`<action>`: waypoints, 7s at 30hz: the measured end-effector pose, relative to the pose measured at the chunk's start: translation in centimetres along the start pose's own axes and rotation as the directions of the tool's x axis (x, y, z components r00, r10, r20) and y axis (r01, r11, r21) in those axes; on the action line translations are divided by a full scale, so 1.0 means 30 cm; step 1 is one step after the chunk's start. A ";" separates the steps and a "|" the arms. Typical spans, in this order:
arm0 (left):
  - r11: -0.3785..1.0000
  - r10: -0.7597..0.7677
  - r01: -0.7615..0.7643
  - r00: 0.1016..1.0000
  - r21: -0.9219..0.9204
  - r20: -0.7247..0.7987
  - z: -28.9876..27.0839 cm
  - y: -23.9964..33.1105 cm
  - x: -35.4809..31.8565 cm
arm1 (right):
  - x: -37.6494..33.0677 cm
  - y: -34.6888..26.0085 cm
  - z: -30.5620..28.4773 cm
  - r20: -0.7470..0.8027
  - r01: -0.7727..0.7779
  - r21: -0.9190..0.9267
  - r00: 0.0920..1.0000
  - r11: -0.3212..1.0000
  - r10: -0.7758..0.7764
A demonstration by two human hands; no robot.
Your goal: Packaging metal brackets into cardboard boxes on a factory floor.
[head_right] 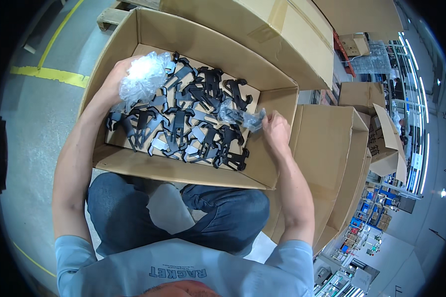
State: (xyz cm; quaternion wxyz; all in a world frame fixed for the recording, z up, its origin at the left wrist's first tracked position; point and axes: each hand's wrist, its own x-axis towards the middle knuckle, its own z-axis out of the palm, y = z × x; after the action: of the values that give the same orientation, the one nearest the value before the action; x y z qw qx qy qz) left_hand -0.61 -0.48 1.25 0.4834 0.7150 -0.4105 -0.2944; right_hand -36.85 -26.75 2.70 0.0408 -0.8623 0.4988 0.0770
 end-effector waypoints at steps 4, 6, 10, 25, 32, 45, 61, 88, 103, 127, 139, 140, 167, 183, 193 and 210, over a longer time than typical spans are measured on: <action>0.998 0.062 -0.062 0.998 0.008 0.015 -0.006 -0.018 0.002 | 0.010 0.072 -0.052 -0.073 0.144 -0.192 0.984 0.971 -0.160; 0.997 0.082 -0.083 0.996 0.009 0.021 -0.003 -0.019 0.001 | 0.016 0.087 -0.069 -0.088 0.186 -0.259 0.973 0.948 -0.215; 0.996 0.072 -0.073 0.997 0.058 0.014 -0.004 -0.001 -0.001 | 0.029 0.085 -0.107 -0.023 0.201 -0.238 0.977 0.950 -0.212; 0.998 0.030 -0.030 1.000 0.053 0.001 0.001 -0.013 -0.002 | 0.059 0.108 -0.034 0.010 0.503 -0.316 0.850 0.804 -0.527; 0.998 -0.043 0.043 0.999 0.054 -0.001 -0.001 0.015 -0.009 | 0.023 0.075 -0.158 0.017 0.345 -0.145 0.938 0.928 -0.346; 0.995 -0.011 0.012 1.000 0.102 -0.005 0.003 0.021 -0.006 | 0.192 -0.184 0.253 0.010 0.341 0.270 0.934 0.901 -0.356; 0.982 0.118 -0.115 0.993 0.152 -0.007 0.012 -0.041 0.005 | 0.222 -0.132 0.350 0.187 0.088 0.207 0.974 0.974 -0.127; 0.990 -0.022 0.023 1.000 0.138 -0.008 0.003 0.000 0.001 | 0.055 -0.032 -0.048 -0.255 0.114 0.680 0.963 0.724 0.088; 0.930 0.046 0.048 0.968 -0.364 0.247 0.039 0.217 -0.102 | -0.195 -0.137 -0.152 -0.264 0.264 0.845 0.962 0.464 -0.067; 0.535 -0.382 0.222 0.924 -0.815 0.001 0.253 0.356 -0.287 | -0.423 -0.301 -0.193 -0.249 0.254 0.945 0.967 0.204 -0.049; 0.230 -0.228 0.091 0.973 -0.969 0.038 0.260 0.360 -0.274 | -0.421 -0.358 -0.175 -0.165 0.313 0.893 0.896 0.324 -0.412; 0.226 -0.188 0.103 0.980 -0.969 0.061 0.266 0.360 -0.277 | -0.433 -0.385 -0.185 -0.230 0.305 0.943 0.884 0.131 -0.407; 0.859 0.114 -0.280 0.920 -0.428 -0.374 0.572 0.477 -0.337 | -0.449 -0.527 -0.128 -0.447 0.483 0.843 0.874 0.236 -0.192; 0.372 -0.354 0.146 0.935 -0.917 0.005 0.452 0.410 -0.289 | -0.502 -0.540 -0.180 -0.788 0.836 0.378 0.516 0.399 -0.335; 0.535 -0.298 0.222 0.952 -0.815 0.064 0.499 0.425 -0.326 | -0.475 -0.585 -0.171 -0.640 0.654 0.687 0.751 0.317 -0.162; 0.147 -0.292 0.015 0.956 -0.989 -0.029 0.321 0.409 -0.238 | -0.519 -0.673 -0.143 -0.711 0.757 0.589 0.651 0.283 -0.264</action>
State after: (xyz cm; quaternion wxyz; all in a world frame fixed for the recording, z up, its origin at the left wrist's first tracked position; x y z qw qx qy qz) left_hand -15.69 -0.99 9.41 0.8373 0.2980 0.0071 -0.4583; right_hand -26.60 -3.99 9.49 0.3607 -0.8227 0.1387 -0.4168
